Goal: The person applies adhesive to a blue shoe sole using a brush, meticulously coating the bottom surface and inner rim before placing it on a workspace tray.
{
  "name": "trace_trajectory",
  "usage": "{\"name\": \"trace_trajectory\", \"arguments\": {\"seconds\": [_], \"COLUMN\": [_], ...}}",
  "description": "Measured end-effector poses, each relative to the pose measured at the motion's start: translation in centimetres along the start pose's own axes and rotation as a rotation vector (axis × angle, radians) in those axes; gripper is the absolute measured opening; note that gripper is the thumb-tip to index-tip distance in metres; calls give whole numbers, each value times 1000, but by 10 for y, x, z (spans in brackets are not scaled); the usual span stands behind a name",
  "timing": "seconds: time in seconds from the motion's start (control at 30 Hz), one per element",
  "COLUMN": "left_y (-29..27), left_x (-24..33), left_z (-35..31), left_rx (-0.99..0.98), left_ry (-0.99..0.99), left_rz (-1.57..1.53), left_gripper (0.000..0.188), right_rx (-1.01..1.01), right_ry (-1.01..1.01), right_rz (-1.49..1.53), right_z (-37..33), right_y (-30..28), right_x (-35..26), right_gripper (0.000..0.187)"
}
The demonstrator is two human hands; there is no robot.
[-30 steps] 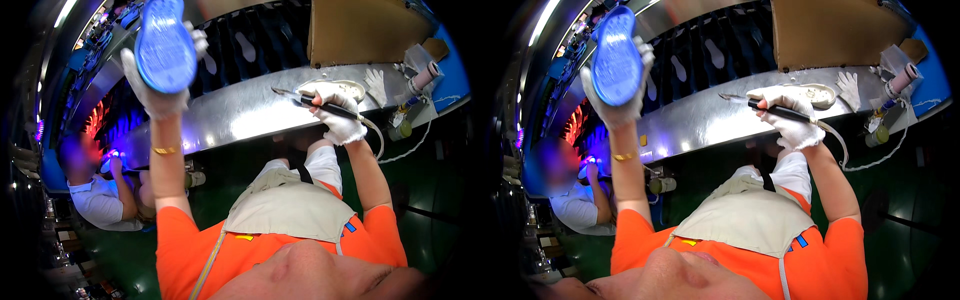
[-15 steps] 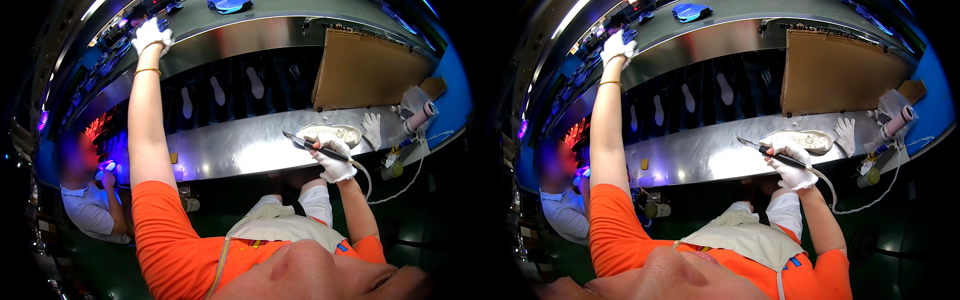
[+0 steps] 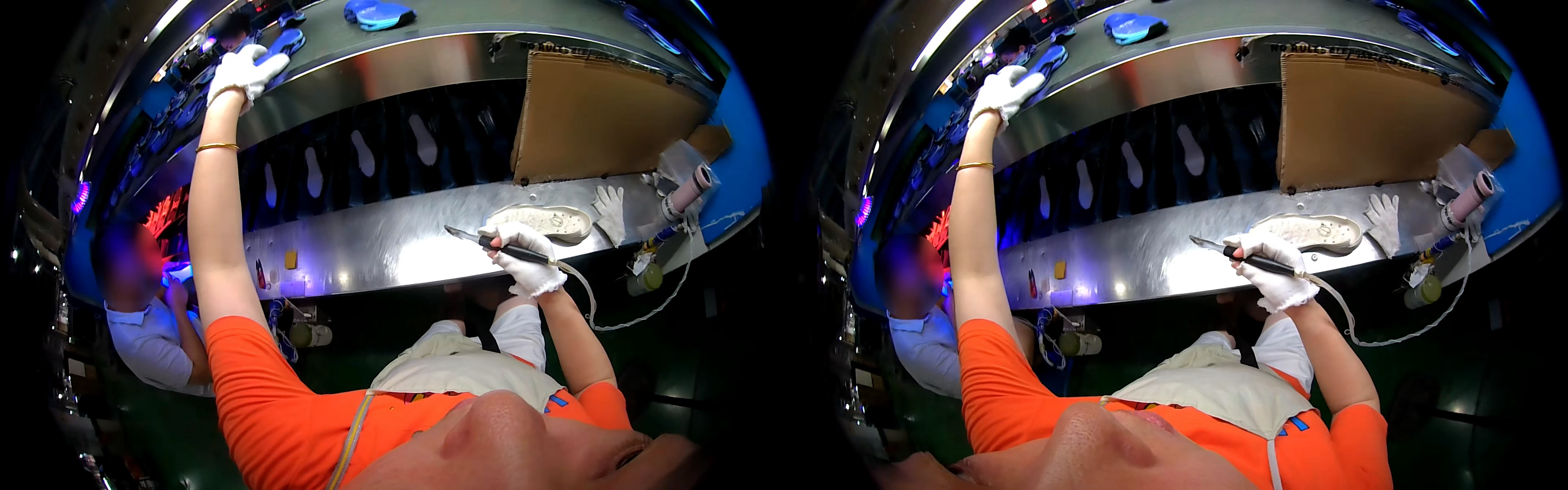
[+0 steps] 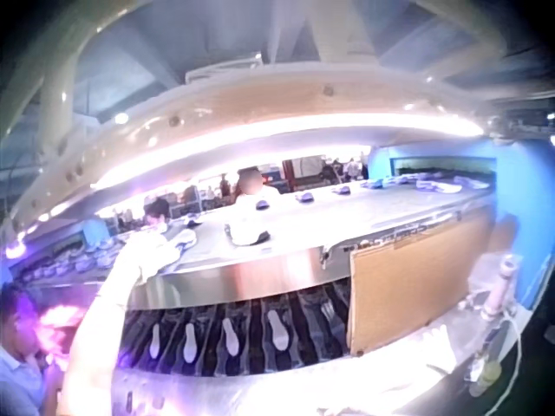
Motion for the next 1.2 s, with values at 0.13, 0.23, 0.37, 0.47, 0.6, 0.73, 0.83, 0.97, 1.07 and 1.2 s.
{"name": "trace_trajectory", "arguments": {"seconds": [0.13, 0.23, 0.37, 0.47, 0.6, 0.73, 0.83, 0.97, 1.07, 1.2], "left_y": [48, 33, 6, -16, 54, 30, 37, 60, 112, 101], "left_x": [-31, -11, 3, -8, -58, -2, 68, 178, 236, 317], "left_z": [3, 6, 11, 5, 5, -11, -56, -169, -251, -282], "left_rx": [-100, -68, -190, -200, -254, 251, 419, -14, -250, -63], "left_ry": [-289, -264, -63, -157, -431, -291, -172, -457, -730, -786], "left_rz": [-264, -294, -181, -274, -279, -672, -1346, -2075, -2288, -2696], "left_gripper": [61, 46, 59, 71, 85, 73, 53, 39, 47, 69], "right_rx": [22, 6, 47, 28, 33, 63, 187, 130, 104, 86], "right_ry": [-43, -70, -23, -51, -12, -46, 7, 48, 42, 100], "right_rz": [-17, -19, -77, -12, -4, -48, -15, 221, 294, 276], "right_z": [-7, -12, -9, -5, -12, -22, -21, -17, -18, -16], "right_y": [0, -7, -16, -9, 1, -10, -28, -27, -21, -8], "right_x": [-6, -9, 3, 1, -11, -7, 7, 10, 5, 9], "right_gripper": [15, 16, 13, 11, 11, 12, 19, 24, 23, 23]}}
Point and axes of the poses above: each hand's wrist, its own z-axis towards the middle knuckle, its own y-axis out of the palm, x = y × z, the point moved 8 cm from there along z, towards the middle knuckle, and after that the axes turned 14 degrees about y, right-handed, at the moved point
